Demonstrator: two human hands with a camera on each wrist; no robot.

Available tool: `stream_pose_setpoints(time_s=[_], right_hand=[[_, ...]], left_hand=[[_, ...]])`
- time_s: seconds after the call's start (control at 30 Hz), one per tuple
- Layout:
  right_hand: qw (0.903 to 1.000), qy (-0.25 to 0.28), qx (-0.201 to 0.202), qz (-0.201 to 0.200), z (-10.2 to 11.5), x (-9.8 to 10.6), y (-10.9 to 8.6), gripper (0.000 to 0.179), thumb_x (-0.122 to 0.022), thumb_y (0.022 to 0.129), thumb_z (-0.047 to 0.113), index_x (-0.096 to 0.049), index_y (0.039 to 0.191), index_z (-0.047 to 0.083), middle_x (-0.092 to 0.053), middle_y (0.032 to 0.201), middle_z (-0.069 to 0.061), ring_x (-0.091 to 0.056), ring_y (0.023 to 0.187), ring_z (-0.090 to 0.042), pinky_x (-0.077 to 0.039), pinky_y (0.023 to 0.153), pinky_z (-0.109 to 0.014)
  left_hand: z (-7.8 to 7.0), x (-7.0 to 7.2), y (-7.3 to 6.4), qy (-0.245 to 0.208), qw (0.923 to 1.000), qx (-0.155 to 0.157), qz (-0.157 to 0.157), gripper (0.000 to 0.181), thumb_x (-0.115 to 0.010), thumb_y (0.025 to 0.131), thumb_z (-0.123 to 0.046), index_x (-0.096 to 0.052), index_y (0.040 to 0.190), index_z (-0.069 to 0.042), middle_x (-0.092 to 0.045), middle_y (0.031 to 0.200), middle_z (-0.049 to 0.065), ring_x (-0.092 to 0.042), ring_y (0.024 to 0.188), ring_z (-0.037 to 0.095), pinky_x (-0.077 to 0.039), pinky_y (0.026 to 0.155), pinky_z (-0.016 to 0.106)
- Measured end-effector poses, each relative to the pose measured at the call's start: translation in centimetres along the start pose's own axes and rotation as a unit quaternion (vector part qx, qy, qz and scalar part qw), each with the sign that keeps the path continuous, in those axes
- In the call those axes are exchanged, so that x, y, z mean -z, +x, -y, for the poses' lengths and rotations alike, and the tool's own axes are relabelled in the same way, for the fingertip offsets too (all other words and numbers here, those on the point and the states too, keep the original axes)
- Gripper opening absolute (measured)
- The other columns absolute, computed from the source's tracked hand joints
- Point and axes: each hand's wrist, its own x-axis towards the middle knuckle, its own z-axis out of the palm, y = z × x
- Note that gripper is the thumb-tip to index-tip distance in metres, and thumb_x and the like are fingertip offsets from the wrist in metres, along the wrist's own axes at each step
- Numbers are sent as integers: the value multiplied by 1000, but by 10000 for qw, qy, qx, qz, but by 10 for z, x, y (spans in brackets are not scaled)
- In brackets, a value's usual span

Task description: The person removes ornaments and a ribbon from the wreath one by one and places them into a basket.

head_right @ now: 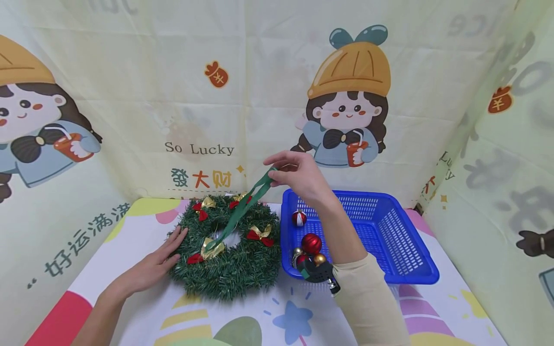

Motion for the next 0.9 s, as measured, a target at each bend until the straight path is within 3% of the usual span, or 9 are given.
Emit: stream_pose_setpoints(time_s=[0.17, 0.5, 0.9], right_hand=[[9997, -43, 60, -215, 0, 8, -4, 28, -70, 100, 7, -70, 127, 2, -63, 122, -11, -73, 95, -19, -63, 87, -31], [9964, -118, 301, -781, 5, 26, -12, 28, -72, 99, 11, -72, 126, 4, -71, 116, -7, -76, 93, -18, -60, 90, -25], [9870, 559, 465, -1436, 5, 54, -21, 28, -75, 96, 7, -73, 123, -1, -68, 114, -15, -75, 94, -18, -62, 86, -25]], left_hand=[[0, 0, 0, -11, 10000, 32, 16, 65, -46, 112, -19, -15, 168, -11, 0, 175, 20, -7, 157, 53, -17, 120, 73], [0, 0, 0, -6, 10000, 32, 39, 64, -45, 112, -20, -15, 168, -11, 1, 175, 21, -7, 157, 53, -17, 120, 74], [-2, 1, 1, -50, 9999, 54, 83, 65, -45, 112, -18, -14, 168, -11, 2, 175, 21, -5, 156, 55, -16, 119, 75]])
